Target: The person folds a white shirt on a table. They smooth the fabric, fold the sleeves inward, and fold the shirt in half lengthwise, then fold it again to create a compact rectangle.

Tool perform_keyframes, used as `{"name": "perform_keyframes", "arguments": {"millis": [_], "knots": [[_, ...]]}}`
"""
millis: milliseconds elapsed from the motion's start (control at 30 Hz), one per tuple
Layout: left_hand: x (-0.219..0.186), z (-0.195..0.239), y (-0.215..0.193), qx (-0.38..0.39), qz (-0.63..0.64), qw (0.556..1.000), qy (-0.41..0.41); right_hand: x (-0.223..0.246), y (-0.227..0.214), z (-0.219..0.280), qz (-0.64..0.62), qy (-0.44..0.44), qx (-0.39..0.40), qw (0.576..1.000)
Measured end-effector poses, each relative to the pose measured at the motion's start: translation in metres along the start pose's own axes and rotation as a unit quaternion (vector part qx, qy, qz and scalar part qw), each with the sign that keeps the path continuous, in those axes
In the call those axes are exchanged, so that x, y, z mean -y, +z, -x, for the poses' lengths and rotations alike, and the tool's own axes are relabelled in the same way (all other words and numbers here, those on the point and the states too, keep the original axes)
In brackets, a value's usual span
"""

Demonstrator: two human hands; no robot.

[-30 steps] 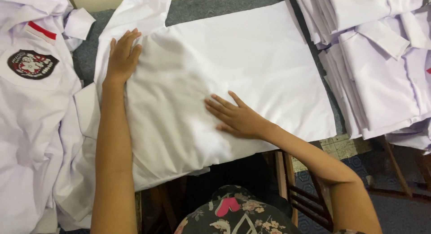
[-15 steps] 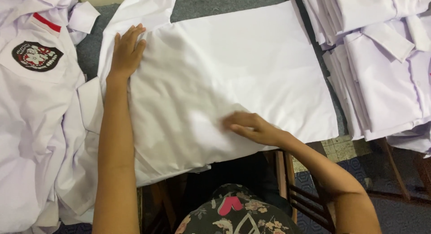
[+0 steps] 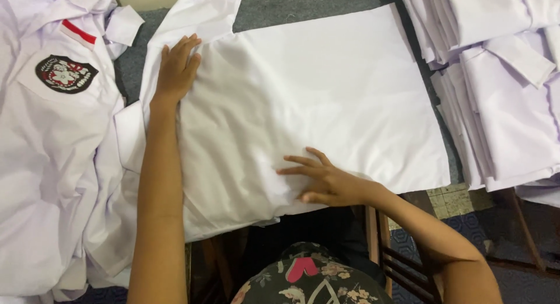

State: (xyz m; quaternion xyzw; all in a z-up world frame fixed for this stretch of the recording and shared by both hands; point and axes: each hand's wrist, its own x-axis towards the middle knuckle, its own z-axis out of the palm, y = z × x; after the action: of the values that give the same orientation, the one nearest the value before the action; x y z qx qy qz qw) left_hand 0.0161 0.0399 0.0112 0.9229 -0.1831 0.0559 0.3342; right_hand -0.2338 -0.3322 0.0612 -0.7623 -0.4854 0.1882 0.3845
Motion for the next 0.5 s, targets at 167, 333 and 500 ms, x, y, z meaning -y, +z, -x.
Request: {"name": "perform_keyframes", "arguments": {"millis": [167,333,500], "knots": [[-0.001,0.003,0.001,-0.001,-0.003,1.000,-0.003,-0.024,0.028,0.005,0.279,-0.041,-0.035,0.959],[0.013,-0.001,0.006,-0.013,-0.021,1.000,0.010,0.002,0.005,0.009,0.094,-0.050,-0.019,0.994],[0.041,-0.005,0.019,-0.035,-0.056,0.997,0.027,-0.014,0.020,0.014,0.178,-0.028,-0.094,0.979]]}}
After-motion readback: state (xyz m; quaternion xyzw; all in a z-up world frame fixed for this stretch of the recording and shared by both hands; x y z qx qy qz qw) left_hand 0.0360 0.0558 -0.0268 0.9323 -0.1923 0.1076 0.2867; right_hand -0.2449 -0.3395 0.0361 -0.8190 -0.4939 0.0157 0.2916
